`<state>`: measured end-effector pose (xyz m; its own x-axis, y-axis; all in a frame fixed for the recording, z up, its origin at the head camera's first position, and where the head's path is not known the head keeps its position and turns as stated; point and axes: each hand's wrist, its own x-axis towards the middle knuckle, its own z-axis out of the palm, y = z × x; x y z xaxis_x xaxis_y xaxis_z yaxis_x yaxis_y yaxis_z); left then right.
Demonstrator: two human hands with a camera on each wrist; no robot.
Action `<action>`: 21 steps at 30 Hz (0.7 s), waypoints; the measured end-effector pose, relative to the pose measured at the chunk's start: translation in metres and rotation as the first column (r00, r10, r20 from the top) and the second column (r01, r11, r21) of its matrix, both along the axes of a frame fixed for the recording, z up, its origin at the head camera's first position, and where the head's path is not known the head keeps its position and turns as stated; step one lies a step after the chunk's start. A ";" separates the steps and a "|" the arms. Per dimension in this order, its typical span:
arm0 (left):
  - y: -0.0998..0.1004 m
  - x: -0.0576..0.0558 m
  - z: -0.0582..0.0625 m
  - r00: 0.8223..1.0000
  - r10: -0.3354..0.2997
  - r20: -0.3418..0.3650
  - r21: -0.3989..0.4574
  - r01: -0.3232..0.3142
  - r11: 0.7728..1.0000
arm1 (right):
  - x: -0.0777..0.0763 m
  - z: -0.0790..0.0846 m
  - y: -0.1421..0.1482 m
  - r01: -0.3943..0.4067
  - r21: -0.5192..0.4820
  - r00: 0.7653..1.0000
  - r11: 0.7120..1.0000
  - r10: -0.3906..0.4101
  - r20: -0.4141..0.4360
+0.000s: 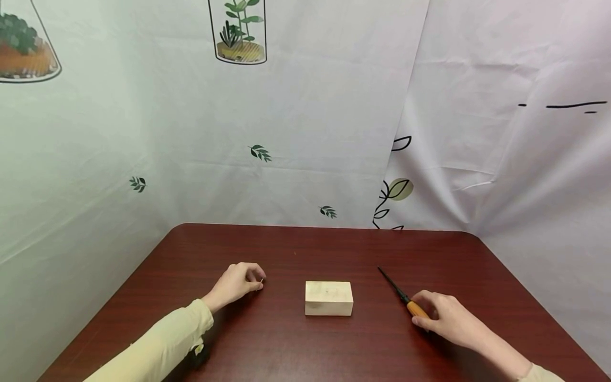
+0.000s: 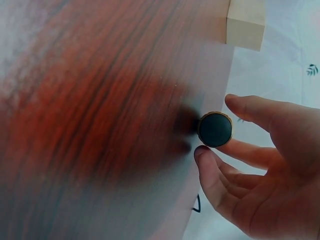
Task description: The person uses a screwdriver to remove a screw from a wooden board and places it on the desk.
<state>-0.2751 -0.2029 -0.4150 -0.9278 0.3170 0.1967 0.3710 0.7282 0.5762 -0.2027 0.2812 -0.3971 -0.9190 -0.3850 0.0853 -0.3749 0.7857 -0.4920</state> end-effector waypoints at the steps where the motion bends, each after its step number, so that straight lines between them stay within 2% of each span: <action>1: 0.000 0.000 0.000 1.000 0.008 0.006 -0.007 -0.008 1.000 | 0.000 0.000 0.000 0.001 0.003 1.000 1.000 -0.001 -0.002; 9: 0.001 0.002 0.001 0.997 0.077 0.030 -0.055 -0.076 0.996 | 0.000 0.000 0.001 0.015 0.028 1.000 0.999 -0.015 -0.004; 21: 0.003 0.001 0.001 0.992 0.116 0.040 -0.067 -0.113 0.991 | 0.001 0.001 0.001 0.039 0.057 0.999 0.998 -0.039 0.006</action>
<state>-0.2738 -0.1994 -0.4138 -0.9660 0.2186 0.1379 0.2584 0.8007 0.5405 -0.2022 0.2823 -0.3958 -0.9339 -0.3528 0.0583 -0.3401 0.8263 -0.4489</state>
